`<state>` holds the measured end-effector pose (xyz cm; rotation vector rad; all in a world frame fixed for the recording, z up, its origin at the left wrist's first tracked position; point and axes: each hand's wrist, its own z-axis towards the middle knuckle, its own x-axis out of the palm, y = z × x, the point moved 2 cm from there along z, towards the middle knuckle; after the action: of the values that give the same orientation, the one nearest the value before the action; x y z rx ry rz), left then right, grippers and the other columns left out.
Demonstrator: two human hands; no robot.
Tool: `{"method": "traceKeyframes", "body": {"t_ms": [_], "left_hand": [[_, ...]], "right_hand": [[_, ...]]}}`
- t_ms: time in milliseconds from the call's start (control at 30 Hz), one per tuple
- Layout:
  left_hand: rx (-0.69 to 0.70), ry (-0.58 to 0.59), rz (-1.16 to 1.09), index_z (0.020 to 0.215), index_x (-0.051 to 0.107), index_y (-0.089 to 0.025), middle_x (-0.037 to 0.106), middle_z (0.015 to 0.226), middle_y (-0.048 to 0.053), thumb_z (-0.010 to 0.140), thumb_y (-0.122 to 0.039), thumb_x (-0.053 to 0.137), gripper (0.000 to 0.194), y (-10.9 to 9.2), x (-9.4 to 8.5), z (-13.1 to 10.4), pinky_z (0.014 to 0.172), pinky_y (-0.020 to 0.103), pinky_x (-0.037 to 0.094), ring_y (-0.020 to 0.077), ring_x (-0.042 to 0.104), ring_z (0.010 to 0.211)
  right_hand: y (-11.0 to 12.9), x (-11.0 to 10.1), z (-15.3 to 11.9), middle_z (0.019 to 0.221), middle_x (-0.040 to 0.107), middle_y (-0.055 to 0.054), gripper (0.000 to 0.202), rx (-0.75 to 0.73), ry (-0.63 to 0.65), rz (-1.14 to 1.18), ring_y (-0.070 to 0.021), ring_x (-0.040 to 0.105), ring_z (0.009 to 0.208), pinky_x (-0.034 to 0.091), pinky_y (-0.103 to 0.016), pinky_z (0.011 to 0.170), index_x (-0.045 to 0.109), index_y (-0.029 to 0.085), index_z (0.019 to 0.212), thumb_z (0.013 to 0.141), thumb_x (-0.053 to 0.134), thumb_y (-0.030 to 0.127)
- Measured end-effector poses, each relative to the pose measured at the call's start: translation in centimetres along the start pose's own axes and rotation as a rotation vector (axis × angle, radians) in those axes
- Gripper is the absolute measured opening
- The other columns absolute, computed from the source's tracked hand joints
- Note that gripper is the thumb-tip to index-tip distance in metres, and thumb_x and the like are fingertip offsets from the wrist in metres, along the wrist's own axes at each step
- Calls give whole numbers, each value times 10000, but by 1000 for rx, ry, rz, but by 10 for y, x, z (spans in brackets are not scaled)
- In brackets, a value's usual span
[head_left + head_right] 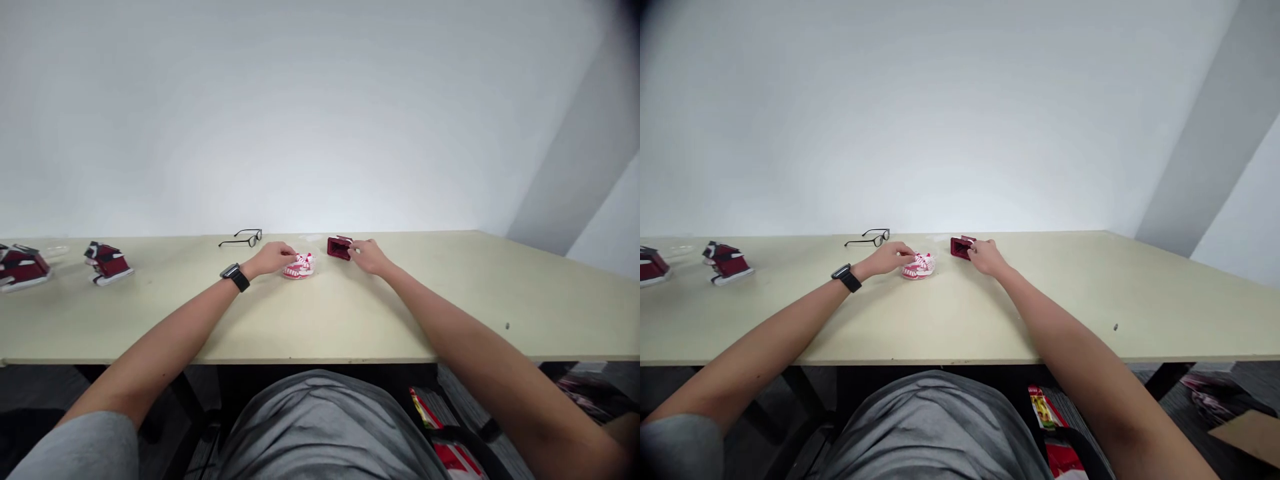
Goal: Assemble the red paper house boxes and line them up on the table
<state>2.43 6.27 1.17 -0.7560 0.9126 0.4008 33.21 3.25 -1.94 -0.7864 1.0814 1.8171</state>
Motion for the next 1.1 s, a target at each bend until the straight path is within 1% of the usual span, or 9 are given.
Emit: {"method": "traceKeyframes", "body": {"t_ms": [100,267,367,467,700,800,933,1000,1100], "left_hand": [[-21,3,5,870,785,-197,787,1019,77,835,-501,617,349,0,2,2,851,345,516,253,695,958],[-26,42,-2,1021,777,-213,780,1096,65,869,-515,597,383,-1,2,0,897,354,507,249,691,995],[-18,116,-81,1229,746,-234,742,1286,68,895,-528,577,476,-5,1,-2,988,353,501,258,682,1130],[-57,150,-123,1149,789,-216,752,1273,80,871,-530,605,459,-8,0,-3,992,355,510,280,691,1137],[-22,-3,-8,980,783,-231,778,1127,50,863,-527,598,368,-8,2,-2,964,363,502,260,685,1056],[4,-55,68,985,742,-224,764,1083,48,914,-514,522,371,-10,4,-4,943,377,474,254,662,1031],[37,-144,57,919,676,-209,734,963,37,923,-423,503,274,-13,5,-6,842,356,442,226,630,909],[52,-185,42,864,635,-205,701,886,28,923,-359,484,224,-14,5,-6,780,341,422,204,598,826],[76,-219,29,808,580,-204,646,817,18,963,-357,439,259,-21,5,-7,720,326,394,186,553,767]], "right_hand": [[-2,-11,-5,1055,748,-157,348,109,-78,8,-275,667,949,481,-392,910,706,145,1086,1020,399,296],[5,-8,-8,1435,607,-175,455,45,-115,28,-299,525,1325,436,-374,1039,551,130,1413,1024,461,347],[12,3,-7,1255,706,-124,305,-52,-8,38,-262,603,1172,431,-342,1021,672,177,1224,1019,485,302],[15,6,-7,1096,735,-104,237,-68,31,35,-248,623,1033,434,-330,960,702,192,1057,1008,526,341],[12,-12,-10,880,716,-105,480,28,20,56,-238,625,893,439,-323,819,660,187,798,1040,411,518],[12,-19,-12,904,718,-99,487,62,3,65,-268,630,1000,445,-362,903,662,188,764,1022,418,521],[9,-22,-15,1310,657,-117,341,101,-66,103,-346,425,1401,352,-472,1136,717,201,1036,914,614,502],[8,-21,-17,1413,600,-143,482,139,-40,192,-352,418,1417,399,-483,1121,674,209,1229,883,660,544],[10,-16,-20,1436,586,-171,697,146,67,341,-318,551,1302,501,-437,1034,566,220,1414,859,692,622]]}}
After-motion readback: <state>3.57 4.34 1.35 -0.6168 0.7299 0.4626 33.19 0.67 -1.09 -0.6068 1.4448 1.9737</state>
